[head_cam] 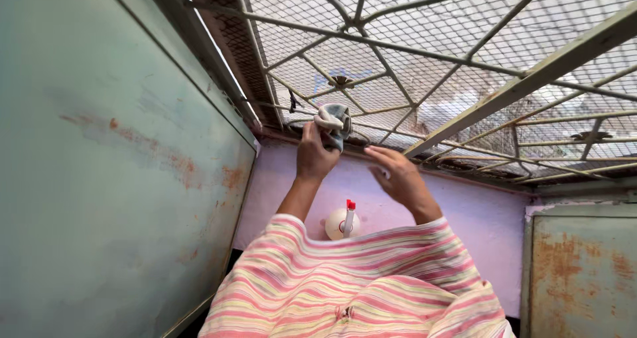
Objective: The person cleans a metal window frame and the surrounding wall area using a spray bottle and a cloth. They repeatedly spray the cleaning solution onto the cloth and wipe the surfaces, focusing on the frame and the wall above the window.
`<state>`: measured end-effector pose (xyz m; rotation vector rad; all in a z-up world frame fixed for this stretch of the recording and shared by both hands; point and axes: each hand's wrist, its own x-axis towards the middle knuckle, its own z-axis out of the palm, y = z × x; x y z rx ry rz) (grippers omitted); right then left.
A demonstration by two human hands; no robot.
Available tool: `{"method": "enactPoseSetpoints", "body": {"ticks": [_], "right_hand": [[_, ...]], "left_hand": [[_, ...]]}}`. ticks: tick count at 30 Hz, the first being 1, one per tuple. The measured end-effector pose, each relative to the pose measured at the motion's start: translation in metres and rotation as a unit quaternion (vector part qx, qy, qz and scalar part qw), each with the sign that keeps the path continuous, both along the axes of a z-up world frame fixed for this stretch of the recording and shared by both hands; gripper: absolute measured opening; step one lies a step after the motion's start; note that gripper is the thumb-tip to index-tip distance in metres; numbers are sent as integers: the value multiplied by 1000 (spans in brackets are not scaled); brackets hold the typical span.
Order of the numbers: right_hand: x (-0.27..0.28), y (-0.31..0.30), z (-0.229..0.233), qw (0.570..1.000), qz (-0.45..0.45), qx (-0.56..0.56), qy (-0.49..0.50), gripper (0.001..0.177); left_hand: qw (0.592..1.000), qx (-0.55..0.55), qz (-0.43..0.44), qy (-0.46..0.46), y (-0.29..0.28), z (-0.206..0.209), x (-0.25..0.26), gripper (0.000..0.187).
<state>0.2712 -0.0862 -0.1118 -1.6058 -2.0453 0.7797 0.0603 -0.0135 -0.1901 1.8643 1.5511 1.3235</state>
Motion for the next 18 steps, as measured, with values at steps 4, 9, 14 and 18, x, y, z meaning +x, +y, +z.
{"method": "enactPoseSetpoints", "body": {"ticks": [4, 9, 14, 18], "right_hand": [[29, 7, -16, 991, 3, 133, 3, 39], [42, 15, -27, 993, -7, 118, 18, 38], [58, 23, -29, 994, -9, 109, -4, 35], [73, 22, -24, 992, -31, 122, -6, 34]], "left_hand": [[1000, -9, 3, 26, 23, -13, 2, 39], [998, -54, 23, 26, 29, -34, 6, 36], [985, -156, 37, 60, 42, -77, 14, 38], [967, -209, 35, 139, 61, -118, 19, 36]]}}
